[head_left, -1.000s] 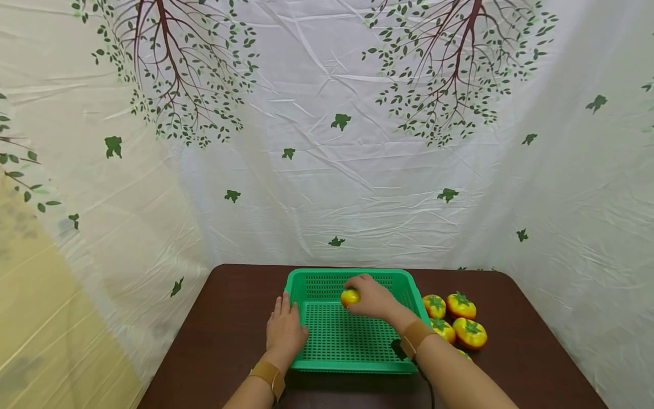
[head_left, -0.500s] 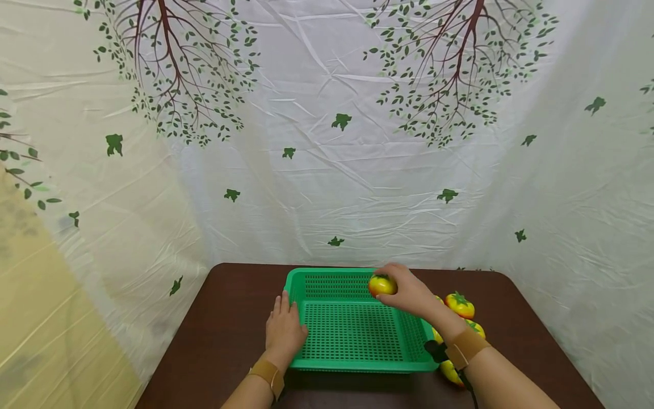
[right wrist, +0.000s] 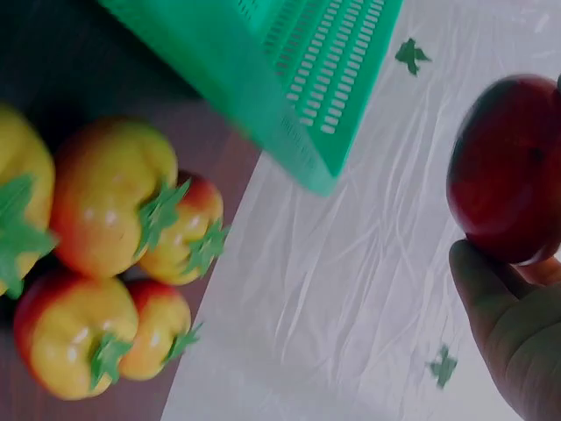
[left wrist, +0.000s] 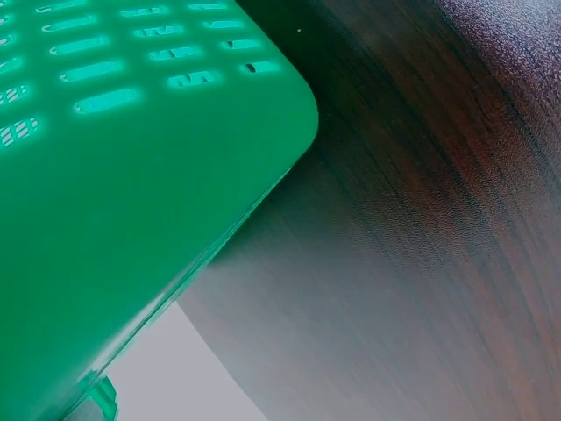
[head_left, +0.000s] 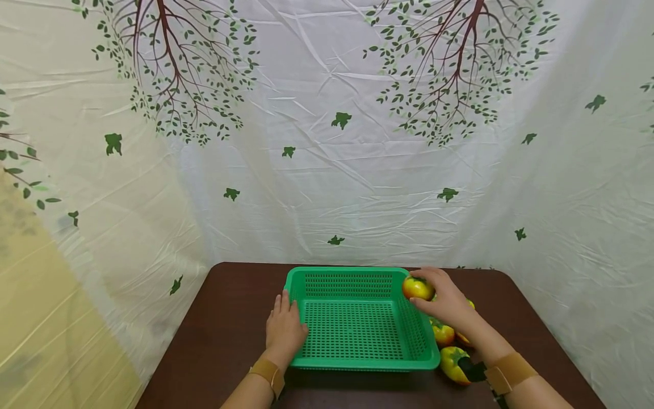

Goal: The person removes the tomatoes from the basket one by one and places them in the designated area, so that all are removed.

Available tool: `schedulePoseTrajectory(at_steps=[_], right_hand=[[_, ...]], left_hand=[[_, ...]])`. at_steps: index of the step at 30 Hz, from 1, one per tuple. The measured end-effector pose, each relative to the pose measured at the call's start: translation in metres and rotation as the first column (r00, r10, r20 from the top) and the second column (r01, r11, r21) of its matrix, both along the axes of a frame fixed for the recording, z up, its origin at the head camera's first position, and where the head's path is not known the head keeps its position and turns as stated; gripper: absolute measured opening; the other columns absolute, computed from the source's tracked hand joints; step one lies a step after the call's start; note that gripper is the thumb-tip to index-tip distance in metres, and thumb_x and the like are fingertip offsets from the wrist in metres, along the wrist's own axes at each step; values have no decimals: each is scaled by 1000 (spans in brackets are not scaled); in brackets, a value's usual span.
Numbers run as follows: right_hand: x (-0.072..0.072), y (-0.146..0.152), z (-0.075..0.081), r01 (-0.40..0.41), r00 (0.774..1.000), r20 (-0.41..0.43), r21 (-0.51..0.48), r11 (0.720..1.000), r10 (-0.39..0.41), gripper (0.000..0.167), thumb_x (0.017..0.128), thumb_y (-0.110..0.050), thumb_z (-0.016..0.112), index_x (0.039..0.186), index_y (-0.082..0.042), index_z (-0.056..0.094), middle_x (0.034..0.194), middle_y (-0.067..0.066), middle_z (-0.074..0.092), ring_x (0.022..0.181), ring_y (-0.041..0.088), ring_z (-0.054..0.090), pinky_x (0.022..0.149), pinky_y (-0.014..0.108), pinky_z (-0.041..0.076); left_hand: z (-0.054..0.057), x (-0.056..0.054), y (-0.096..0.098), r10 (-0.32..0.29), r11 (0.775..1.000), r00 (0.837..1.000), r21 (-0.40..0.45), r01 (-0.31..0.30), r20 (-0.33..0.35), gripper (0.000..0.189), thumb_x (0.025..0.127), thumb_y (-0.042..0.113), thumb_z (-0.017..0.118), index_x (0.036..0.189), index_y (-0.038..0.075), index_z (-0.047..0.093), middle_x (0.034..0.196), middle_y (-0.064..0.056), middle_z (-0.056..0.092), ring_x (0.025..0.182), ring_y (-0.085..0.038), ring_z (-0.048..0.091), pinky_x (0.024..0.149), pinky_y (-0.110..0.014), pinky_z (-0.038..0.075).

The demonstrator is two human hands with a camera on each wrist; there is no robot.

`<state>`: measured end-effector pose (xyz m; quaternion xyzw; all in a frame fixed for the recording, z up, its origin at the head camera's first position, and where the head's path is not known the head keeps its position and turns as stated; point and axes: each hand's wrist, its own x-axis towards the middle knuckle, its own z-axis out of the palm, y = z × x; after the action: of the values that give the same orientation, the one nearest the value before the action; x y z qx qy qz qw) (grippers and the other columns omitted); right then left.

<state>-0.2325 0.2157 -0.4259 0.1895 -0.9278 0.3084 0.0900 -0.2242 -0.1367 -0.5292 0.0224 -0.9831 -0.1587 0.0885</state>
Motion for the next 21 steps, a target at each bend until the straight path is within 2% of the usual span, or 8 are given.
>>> schedulePoseTrajectory(at_steps=[5,8,13,21], right_hand=[[9,25,-1,57,998,-18,-14,998,-58,51,88,-20,74,133,-2,57,142,27,46,125,44,45,97,64,47],[12,45,-6,92,995,-36,-27,995,-93,52,87,-18,74,133,0,56,142,30,46,129,49,40,97,69,42],[17,77,-16,156,987,-42,-38,987,-158,54,88,-16,75,133,4,54,138,31,48,123,48,41,93,65,41],[30,108,-36,259,966,28,-3,966,-259,58,90,-22,73,135,7,50,135,32,48,123,50,37,94,64,38]], left_hand=[[0,0,0,0,1000,1000,3,0,-4,60,87,27,75,139,3,57,162,-16,33,151,-35,31,115,-54,40],[0,-1,0,-2,1000,1000,0,2,-8,60,87,27,76,139,3,57,162,-16,34,151,-35,32,115,-54,40],[1,-2,1,-2,1000,1000,2,2,-6,61,87,28,76,139,2,57,162,-17,33,151,-35,32,115,-53,40],[1,0,0,-4,1000,1000,10,4,9,60,88,28,75,139,3,57,163,-17,32,151,-36,31,116,-53,39]])
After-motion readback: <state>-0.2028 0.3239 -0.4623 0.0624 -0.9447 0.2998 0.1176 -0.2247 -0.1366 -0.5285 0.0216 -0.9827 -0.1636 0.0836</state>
